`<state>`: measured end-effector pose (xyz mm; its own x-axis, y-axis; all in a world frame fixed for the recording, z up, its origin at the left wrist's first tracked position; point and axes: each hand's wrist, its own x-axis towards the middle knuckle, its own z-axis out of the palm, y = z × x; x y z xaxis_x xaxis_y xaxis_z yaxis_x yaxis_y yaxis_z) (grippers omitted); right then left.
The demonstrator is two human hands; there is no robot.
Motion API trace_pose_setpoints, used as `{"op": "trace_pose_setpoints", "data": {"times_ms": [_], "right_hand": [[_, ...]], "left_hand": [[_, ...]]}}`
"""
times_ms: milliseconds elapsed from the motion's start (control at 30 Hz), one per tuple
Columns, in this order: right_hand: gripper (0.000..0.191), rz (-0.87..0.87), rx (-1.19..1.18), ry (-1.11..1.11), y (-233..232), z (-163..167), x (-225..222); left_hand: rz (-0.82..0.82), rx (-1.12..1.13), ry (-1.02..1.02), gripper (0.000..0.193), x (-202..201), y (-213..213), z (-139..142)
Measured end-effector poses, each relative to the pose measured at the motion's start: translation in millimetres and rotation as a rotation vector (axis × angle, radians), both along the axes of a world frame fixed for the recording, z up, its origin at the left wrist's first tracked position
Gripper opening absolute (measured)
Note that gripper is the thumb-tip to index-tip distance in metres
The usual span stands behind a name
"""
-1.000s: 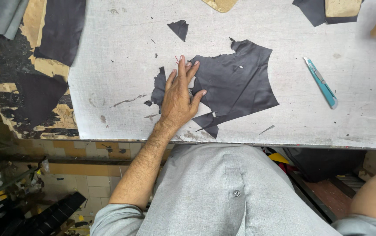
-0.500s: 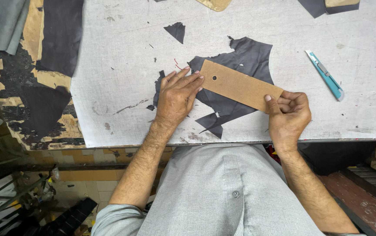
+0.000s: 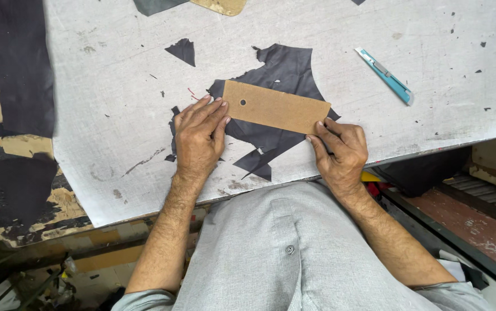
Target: The person places cardboard templates on dark leather pieces and uses a utility knife to cut along the template edges. They repeatedly reposition templates and cut multiple leather pieces, then set the cut pieces aside on the worktable.
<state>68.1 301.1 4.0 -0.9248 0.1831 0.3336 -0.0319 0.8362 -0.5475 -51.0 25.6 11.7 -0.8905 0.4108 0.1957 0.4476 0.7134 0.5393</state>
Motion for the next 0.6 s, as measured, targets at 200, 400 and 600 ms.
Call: {"op": "trace_pose_setpoints", "data": {"times_ms": [200, 400, 600], "right_hand": [[0.025, -0.014, -0.022, -0.004, -4.6, -1.0, 0.9], [0.023, -0.001, -0.026, -0.004, -4.8, -8.6, -0.9], [0.023, 0.025, -0.016, -0.067, -1.6, -7.5, -1.7]], "left_hand": [[0.023, 0.03, 0.024, 0.022, -2.0, 1.5, -6.1], [0.071, 0.014, 0.037, 0.019, 3.6, 4.6, -9.5], [-0.169, -0.062, 0.118, 0.036, 30.1, 51.0, -10.3]]}}
